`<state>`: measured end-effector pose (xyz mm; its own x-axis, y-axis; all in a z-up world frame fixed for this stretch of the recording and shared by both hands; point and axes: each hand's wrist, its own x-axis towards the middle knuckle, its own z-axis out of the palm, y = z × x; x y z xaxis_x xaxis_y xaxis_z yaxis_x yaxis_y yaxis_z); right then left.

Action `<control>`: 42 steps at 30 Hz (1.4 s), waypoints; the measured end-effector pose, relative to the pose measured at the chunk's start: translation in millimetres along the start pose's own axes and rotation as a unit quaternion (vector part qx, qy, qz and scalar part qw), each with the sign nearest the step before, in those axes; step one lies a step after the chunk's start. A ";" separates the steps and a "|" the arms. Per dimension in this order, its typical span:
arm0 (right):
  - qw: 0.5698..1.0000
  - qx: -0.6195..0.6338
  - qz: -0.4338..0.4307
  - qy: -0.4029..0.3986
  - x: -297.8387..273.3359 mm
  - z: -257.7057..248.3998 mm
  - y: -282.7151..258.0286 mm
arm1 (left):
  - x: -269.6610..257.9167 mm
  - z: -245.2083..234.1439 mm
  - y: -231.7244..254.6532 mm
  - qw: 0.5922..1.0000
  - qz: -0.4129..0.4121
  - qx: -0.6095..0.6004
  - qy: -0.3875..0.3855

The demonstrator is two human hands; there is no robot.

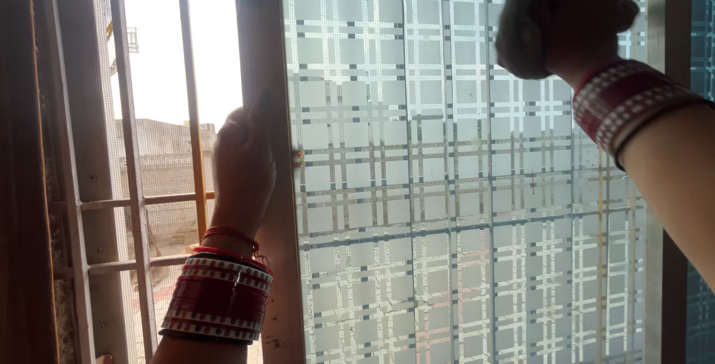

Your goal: The person wipes the window frame and glass pane with a cloth. They clean the metal bars, the lower sill, and the patterned glass surface, moving the cloth across different sections of the window.

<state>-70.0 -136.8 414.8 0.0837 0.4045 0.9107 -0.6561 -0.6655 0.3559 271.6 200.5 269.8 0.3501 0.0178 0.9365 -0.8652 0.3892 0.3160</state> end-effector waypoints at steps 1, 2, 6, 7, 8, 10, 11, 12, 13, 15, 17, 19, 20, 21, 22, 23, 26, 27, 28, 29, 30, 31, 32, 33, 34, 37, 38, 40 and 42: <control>0.999 -0.041 -0.001 -0.009 -11.4 -5.5 8.4 | 1.2 0.0 -5.8 1.000 0.015 0.004 0.000; 0.996 -0.082 0.000 -0.018 -21.9 -11.3 13.4 | 3.1 -0.3 -12.1 0.983 0.140 0.115 0.033; 0.999 0.008 0.023 -0.041 -71.0 -41.0 2.8 | 7.6 -2.3 -32.4 0.864 0.362 0.343 0.073; 0.998 0.045 0.029 -0.044 -79.6 -50.9 -5.5 | 8.1 -1.8 -35.2 0.863 0.356 0.352 0.066; 0.995 0.083 0.035 -0.049 -90.1 -60.5 -15.8 | 7.6 -2.0 -37.7 0.865 0.357 0.347 0.066; 0.995 0.077 0.039 -0.055 -106.7 -74.5 -36.1 | 9.3 -3.2 -39.4 0.867 0.360 0.337 0.069; 0.995 0.074 0.041 -0.056 -114.8 -80.5 -45.0 | 9.0 -2.8 -39.1 0.865 0.369 0.333 0.072; 0.994 0.081 0.044 -0.061 -124.9 -86.7 -53.9 | 9.3 -2.7 -37.9 0.862 0.378 0.330 0.076; 0.993 0.088 0.047 -0.066 -136.6 -93.3 -62.2 | 9.5 -2.8 -35.9 0.858 0.388 0.326 0.079; 0.991 0.090 0.059 -0.081 -160.6 -105.0 -76.9 | 9.9 -0.7 -28.6 0.959 0.230 0.161 0.027; 0.989 0.077 0.080 -0.101 -189.0 -118.0 -89.1 | 3.7 -0.3 -17.6 0.966 0.225 0.127 0.015; 0.988 0.076 0.077 -0.113 -209.9 -125.4 -96.5 | 0.2 -7.4 -1.7 0.894 0.381 0.228 0.052; 0.987 0.076 0.076 -0.117 -217.0 -127.0 -99.1 | -2.8 -8.4 5.9 0.972 0.221 0.079 0.011; 0.987 0.072 0.078 -0.117 -222.7 -128.4 -101.3 | -8.6 -7.0 11.8 0.996 0.047 -0.075 -0.030; 0.988 0.069 0.080 -0.116 -226.6 -129.3 -103.2 | -14.3 -8.1 15.2 0.964 -0.129 -0.223 -0.069; 0.988 0.065 0.082 -0.116 -228.0 -129.9 -104.3 | -19.7 -9.1 16.7 0.983 -0.087 -0.154 -0.057; 0.986 0.106 0.098 -0.085 -221.5 -125.3 -108.5 | -33.4 -12.9 20.3 0.994 -0.048 -0.083 -0.045; 0.984 0.111 0.116 -0.073 -218.7 -121.3 -112.0 | -41.8 -14.1 22.7 0.982 -0.097 -0.153 -0.059; 0.982 0.116 0.133 -0.062 -214.5 -114.7 -117.1 | -50.5 -14.5 26.0 0.961 -0.146 -0.223 -0.071; 0.980 0.122 0.150 -0.051 -210.0 -108.7 -122.0 | -58.2 -14.9 29.2 0.960 -0.142 -0.230 -0.074; 0.981 0.113 0.154 -0.044 -205.9 -104.1 -127.5 | -66.7 -17.0 31.4 0.959 -0.139 -0.236 -0.077; 0.981 0.105 0.157 -0.036 -201.0 -98.9 -133.6 | -73.5 -19.8 32.5 0.957 -0.137 -0.241 -0.080; 0.982 0.094 0.160 -0.030 -196.1 -94.8 -139.6 | -80.0 -21.7 32.6 0.959 -0.132 -0.238 -0.080; 0.984 0.079 0.158 -0.036 -191.0 -89.9 -147.6 | -85.9 -23.3 31.8 0.960 -0.127 -0.235 -0.080; 0.985 0.063 0.155 -0.042 -185.4 -85.3 -156.6 | -89.6 -23.2 30.4 0.962 -0.122 -0.232 -0.081; 0.988 0.055 0.130 -0.056 -163.2 -75.5 -191.1 | -93.4 -21.4 25.6 0.962 -0.149 -0.220 -0.063; 0.989 0.060 0.120 -0.060 -153.8 -73.7 -206.4 | -93.6 -21.4 24.3 0.962 -0.142 -0.222 -0.064; 0.994 0.056 0.081 -0.046 -133.8 -73.1 -243.0 | -94.0 -20.2 21.9 0.963 -0.130 -0.226 -0.068; 0.990 0.123 0.044 -0.057 -115.9 -81.5 -278.4 | -94.8 -19.6 18.9 0.964 -0.139 -0.217 -0.062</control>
<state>41.9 52.7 193.1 0.1284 0.2742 0.9531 -0.4641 -0.8327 0.3021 229.1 224.3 184.0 0.4787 -0.2420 0.8440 -0.5021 0.7131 0.4893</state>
